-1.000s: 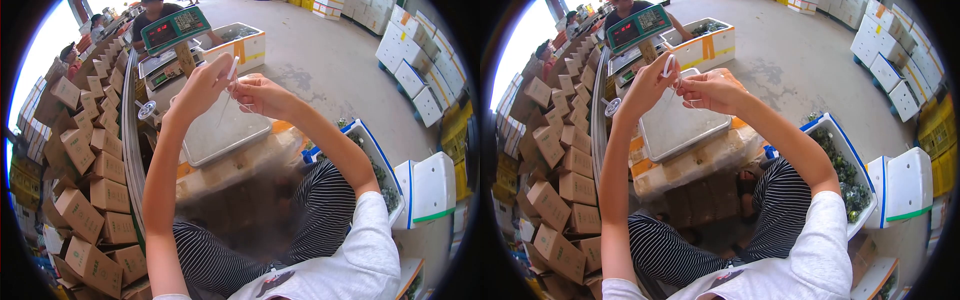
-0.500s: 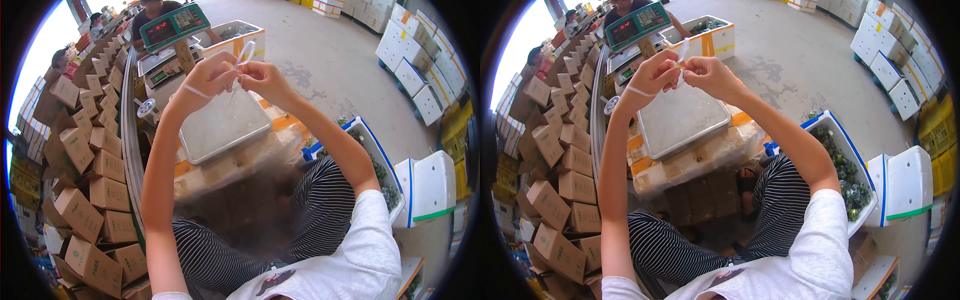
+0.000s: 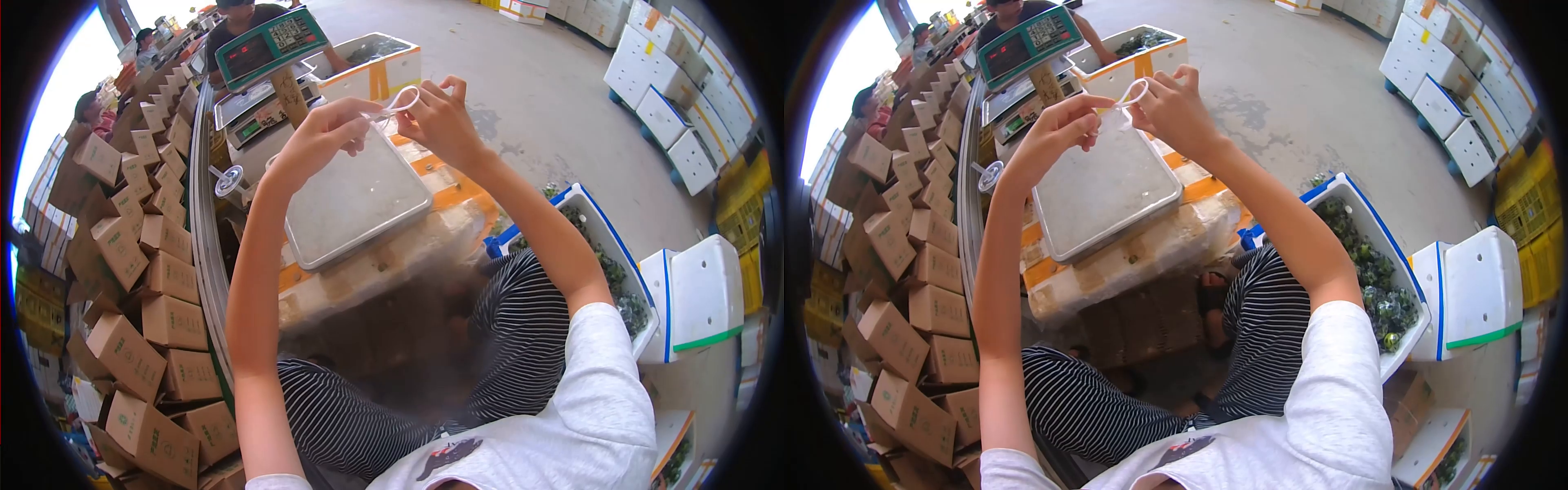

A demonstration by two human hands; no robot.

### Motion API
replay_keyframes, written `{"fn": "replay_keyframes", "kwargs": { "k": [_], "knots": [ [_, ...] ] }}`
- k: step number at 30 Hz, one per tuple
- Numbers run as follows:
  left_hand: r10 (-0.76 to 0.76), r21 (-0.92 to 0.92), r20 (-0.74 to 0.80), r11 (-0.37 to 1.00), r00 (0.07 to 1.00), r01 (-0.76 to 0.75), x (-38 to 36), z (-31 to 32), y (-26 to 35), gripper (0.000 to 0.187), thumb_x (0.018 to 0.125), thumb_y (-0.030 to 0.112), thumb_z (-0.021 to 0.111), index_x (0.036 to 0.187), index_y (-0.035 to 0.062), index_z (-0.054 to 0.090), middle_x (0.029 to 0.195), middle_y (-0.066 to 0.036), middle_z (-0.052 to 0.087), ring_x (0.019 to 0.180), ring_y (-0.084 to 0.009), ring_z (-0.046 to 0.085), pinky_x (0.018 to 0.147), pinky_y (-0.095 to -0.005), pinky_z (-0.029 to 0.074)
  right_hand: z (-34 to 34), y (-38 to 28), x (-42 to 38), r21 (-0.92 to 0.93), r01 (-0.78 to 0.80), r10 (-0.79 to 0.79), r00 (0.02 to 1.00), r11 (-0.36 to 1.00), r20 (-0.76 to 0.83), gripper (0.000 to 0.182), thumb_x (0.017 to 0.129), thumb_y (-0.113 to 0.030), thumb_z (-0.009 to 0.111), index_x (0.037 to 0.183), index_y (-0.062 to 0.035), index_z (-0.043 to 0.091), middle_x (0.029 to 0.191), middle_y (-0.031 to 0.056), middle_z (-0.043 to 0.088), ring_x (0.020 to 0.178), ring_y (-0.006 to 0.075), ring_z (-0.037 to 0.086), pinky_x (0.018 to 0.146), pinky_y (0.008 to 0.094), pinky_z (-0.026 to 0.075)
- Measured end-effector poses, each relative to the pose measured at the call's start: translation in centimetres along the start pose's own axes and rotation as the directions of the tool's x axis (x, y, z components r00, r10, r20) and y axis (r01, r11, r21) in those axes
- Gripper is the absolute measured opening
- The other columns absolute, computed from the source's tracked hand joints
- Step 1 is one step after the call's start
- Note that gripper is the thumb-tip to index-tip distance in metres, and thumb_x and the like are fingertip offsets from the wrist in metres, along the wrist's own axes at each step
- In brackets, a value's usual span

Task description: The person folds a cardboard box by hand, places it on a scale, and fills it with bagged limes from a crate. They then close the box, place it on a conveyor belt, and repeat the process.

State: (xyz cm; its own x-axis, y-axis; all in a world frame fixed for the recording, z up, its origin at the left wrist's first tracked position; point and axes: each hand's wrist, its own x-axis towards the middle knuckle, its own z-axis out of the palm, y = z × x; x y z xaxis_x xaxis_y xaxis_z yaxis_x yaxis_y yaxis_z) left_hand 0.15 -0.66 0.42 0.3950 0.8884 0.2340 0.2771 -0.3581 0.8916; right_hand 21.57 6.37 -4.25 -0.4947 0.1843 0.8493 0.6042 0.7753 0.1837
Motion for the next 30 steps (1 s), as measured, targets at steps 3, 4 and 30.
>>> {"fn": "replay_keyframes", "kwargs": {
  "k": [3, 4, 30],
  "knots": [
    [0.008, 0.006, -0.001, 1.0, 1.0, -0.008, 0.1, -0.1, -0.5, 0.03, 0.097, 0.018, 0.054, 0.122, 0.002, 0.059, 0.079, 0.002, 0.053, 0.071, -0.0062, 0.05, 0.069, -0.0208, 0.046, 0.6, 0.6, -0.5, -0.027, -0.007, 0.007, 1.0, 1.0, -0.003, 0.012, 0.078, -0.016, 0.071, 0.081, -0.0111, 0.061, 0.08, -0.0032, 0.061, 0.085, 0.0121, 0.059, 0.088, 0.0417, 0.031],
    [0.013, 0.049, 0.01, 0.999, 1.0, -0.013, 0.2, -0.2, -0.7, 0.031, 0.097, 0.019, 0.055, 0.122, 0.002, 0.059, 0.079, 0.002, 0.053, 0.071, -0.0062, 0.05, 0.069, -0.0207, 0.046, 0.7, 0.8, -0.6, -0.023, -0.002, 0.002, 1.0, 1.0, -0.004, 0.012, 0.077, -0.016, 0.071, 0.08, -0.011, 0.061, 0.079, -0.0032, 0.061, 0.085, 0.012, 0.059, 0.088, 0.0417, 0.031],
    [-0.051, 0.103, -0.336, 0.991, 0.94, 0.09, 2.2, 0.7, -3.7, 0.035, 0.094, 0.037, 0.062, 0.092, 0.0034, 0.071, 0.078, -0.005, 0.071, 0.066, -0.006, 0.06, 0.058, -0.0206, 0.043, -1.5, 2.7, -4.9, 0.602, -0.727, 0.145, 0.669, 0.331, 0.728, 0.017, 0.096, -0.013, 0.057, 0.095, 0.0016, 0.066, 0.073, 0.0016, 0.061, 0.067, 0.0079, 0.054, 0.064, 0.0225, 0.046]
  ]
}}
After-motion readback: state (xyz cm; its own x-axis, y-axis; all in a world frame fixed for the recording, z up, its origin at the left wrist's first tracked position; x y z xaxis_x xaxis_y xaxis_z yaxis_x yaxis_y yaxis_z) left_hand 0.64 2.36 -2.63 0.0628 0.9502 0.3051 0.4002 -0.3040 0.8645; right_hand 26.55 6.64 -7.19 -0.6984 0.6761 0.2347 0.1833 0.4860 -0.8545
